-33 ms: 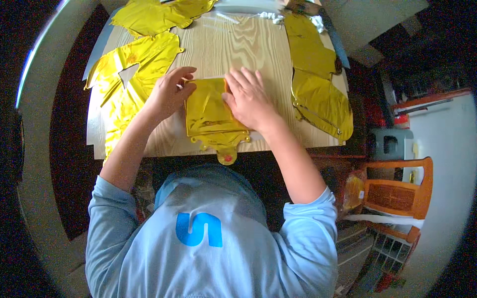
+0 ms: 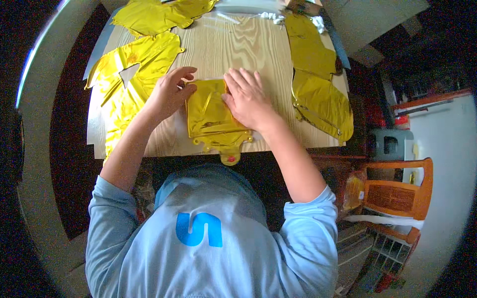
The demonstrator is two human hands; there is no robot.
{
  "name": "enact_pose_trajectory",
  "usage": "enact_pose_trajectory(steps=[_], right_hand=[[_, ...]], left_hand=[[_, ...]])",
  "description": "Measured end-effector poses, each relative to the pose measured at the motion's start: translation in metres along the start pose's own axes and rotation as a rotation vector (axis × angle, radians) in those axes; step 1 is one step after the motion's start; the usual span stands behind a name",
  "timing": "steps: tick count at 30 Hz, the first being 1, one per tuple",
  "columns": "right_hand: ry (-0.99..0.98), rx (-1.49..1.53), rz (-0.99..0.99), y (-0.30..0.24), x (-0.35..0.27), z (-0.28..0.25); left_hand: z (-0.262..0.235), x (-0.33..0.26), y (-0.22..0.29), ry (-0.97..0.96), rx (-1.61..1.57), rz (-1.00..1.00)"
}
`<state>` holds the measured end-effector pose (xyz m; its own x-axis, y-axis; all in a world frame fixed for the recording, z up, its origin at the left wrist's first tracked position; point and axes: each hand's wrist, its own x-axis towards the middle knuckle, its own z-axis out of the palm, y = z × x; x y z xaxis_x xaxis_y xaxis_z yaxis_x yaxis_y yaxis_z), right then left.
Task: Folding gold star-shaped foil balloons over cardboard sheets for packaging.
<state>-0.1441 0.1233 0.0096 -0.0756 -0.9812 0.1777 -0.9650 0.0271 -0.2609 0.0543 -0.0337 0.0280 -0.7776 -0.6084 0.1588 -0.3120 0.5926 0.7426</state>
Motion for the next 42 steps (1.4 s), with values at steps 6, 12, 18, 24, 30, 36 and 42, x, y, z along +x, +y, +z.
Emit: enact_pose_trajectory(steps=[6,12,18,24,30,36,42], right_hand=[[-0.064,-0.023,-0.017,-0.003,0.002,-0.001],[-0.125,-0.067,-0.004,-0.001,-0.003,0.001],[-0.161,-0.080,-0.004,-0.001,-0.002,0.002],[-0.143,-0.048,0.037,-0.004,-0.002,0.001],[-0.135,-0.036,0.059,-0.003,-0.001,0.004],[-0.118,-0.017,0.078,-0.002,-0.002,0.006],[-0.127,0.001,0.100,-0.004,-0.003,0.006]], left_hand=[[-0.006,-0.003,0.001,-0.031,0.039,-0.139],[0.001,-0.022,0.018,0.094,0.293,-0.062],[0.039,-0.047,0.042,0.035,0.512,0.266],[0.040,-0.054,0.023,-0.131,0.579,0.222],[0.035,-0.057,0.016,-0.112,0.523,0.271],[0.006,-0.073,0.029,-0.198,0.462,0.302],[0.004,-0.072,0.034,-0.192,0.495,0.505]])
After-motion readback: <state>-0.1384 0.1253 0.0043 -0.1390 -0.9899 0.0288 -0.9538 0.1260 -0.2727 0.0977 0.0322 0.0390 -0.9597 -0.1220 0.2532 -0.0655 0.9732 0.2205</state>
